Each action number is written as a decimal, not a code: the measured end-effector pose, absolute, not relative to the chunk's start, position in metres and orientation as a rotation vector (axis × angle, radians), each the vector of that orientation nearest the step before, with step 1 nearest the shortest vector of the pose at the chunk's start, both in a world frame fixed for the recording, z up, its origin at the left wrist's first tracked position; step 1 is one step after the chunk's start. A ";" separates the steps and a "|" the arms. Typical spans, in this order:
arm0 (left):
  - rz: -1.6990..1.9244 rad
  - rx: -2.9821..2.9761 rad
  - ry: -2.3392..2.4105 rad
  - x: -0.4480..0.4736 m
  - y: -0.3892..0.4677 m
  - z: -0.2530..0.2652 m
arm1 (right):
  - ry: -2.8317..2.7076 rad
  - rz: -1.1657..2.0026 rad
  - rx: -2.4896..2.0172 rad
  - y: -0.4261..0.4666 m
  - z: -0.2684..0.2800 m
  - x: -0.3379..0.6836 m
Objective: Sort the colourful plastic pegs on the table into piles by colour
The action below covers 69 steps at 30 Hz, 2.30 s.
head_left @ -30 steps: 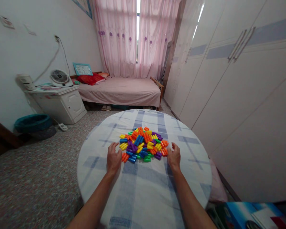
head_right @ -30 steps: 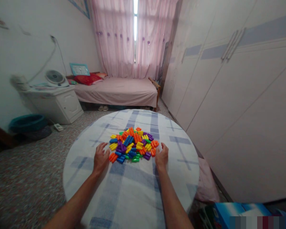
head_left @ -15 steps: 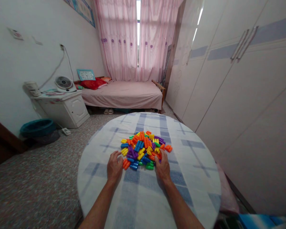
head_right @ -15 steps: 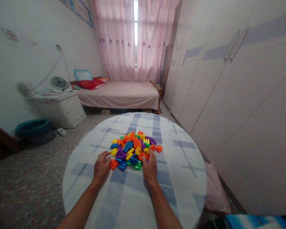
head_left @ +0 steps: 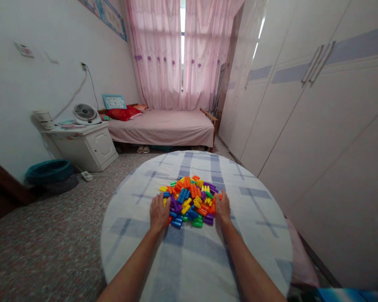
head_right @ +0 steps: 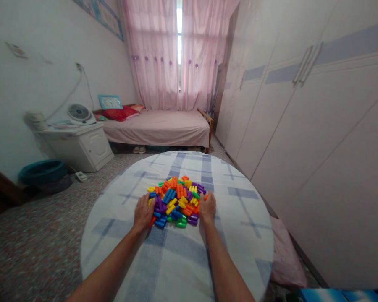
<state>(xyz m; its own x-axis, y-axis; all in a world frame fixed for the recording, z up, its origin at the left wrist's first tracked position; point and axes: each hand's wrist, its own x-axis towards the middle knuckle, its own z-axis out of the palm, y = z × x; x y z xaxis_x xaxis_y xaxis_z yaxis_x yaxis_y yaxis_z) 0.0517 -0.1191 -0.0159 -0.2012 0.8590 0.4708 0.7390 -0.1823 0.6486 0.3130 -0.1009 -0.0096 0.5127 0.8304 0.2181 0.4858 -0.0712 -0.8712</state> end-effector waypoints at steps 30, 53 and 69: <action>1.448 1.745 1.834 0.044 -0.129 -0.019 | -1.652 0.190 -1.662 -0.158 -0.015 0.319; 1.414 1.805 1.864 0.043 -0.127 -0.019 | -1.452 0.357 -1.531 -0.163 -0.013 0.322; 1.401 1.818 1.883 0.042 -0.124 -0.023 | -1.570 0.259 -1.613 -0.165 -0.017 0.321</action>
